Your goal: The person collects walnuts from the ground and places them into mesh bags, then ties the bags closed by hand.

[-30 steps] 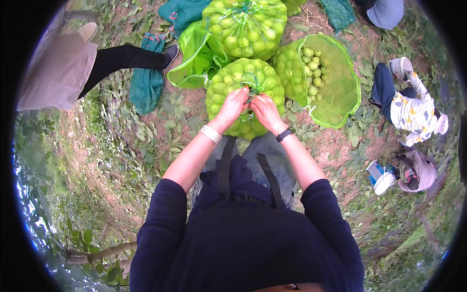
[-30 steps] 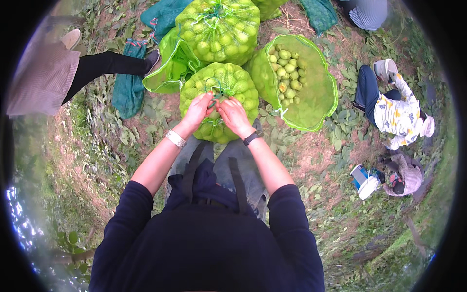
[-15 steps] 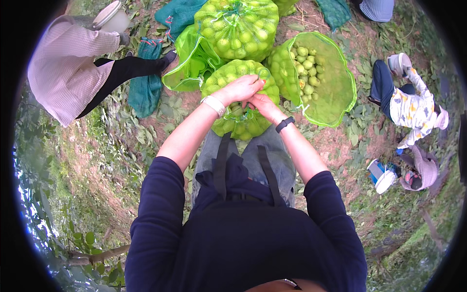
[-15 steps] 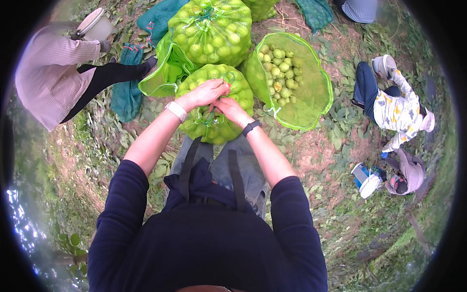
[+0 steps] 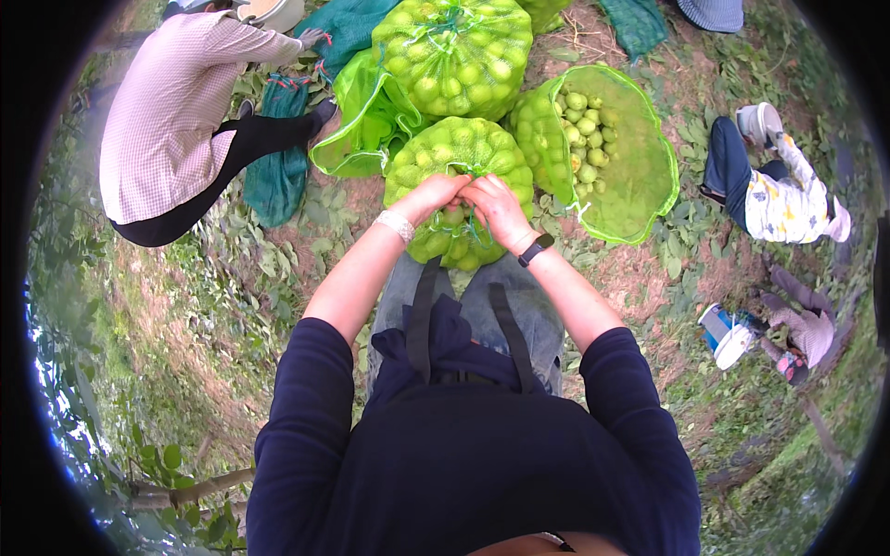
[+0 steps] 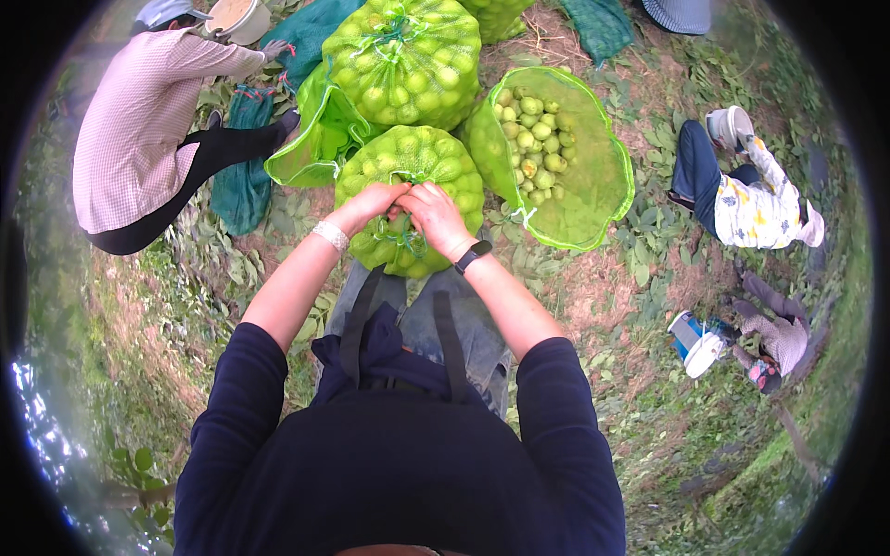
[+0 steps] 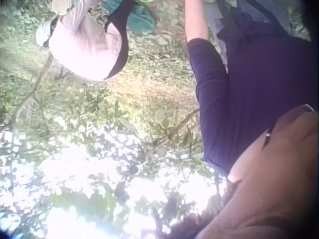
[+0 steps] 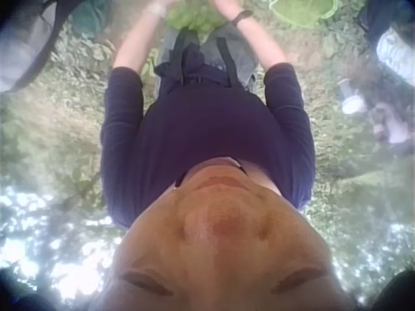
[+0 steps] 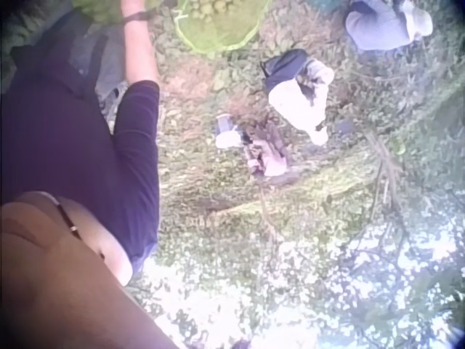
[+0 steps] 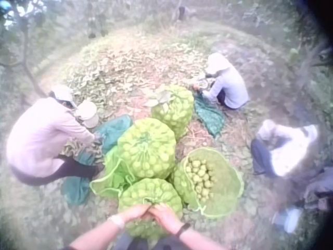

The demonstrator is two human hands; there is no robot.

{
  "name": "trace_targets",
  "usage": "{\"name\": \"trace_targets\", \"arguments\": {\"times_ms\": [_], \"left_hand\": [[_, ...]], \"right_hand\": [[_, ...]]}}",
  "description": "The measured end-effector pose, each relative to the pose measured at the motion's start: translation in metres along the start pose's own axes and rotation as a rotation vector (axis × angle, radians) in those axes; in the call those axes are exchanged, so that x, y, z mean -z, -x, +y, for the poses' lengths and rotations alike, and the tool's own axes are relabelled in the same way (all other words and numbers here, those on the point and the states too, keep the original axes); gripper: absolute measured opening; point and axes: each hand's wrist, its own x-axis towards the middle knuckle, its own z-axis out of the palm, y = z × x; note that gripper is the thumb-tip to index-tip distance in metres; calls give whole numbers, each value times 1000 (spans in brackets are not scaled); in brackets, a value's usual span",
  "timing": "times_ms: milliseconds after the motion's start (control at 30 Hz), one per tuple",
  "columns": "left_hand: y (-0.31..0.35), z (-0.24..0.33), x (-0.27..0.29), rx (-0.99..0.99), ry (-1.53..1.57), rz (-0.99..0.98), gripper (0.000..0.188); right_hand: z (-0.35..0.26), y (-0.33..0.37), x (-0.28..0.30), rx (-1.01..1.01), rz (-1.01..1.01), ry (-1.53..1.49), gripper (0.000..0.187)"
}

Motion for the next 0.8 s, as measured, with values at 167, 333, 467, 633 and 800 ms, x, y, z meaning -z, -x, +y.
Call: {"name": "trace_targets", "arguments": {"times_ms": [167,333,467,633,800], "left_hand": [[4,-8,-10,-122,510,245,21],[5,-36,23,-138,1355,453,14],[-17,-126,38,21,1553,693,16],[20,-22,12,-409,1014,284,22],[76,1,-53,-390,611,75,28]], "right_hand": [[-4,9,0,-149,225,-368,30],[28,45,-9,-662,218,-462,43],[90,109,-61,-876,304,-438,51],[35,37,-11,-753,588,-1314,47],[-28,25,7,-793,535,-2021,45]]}}
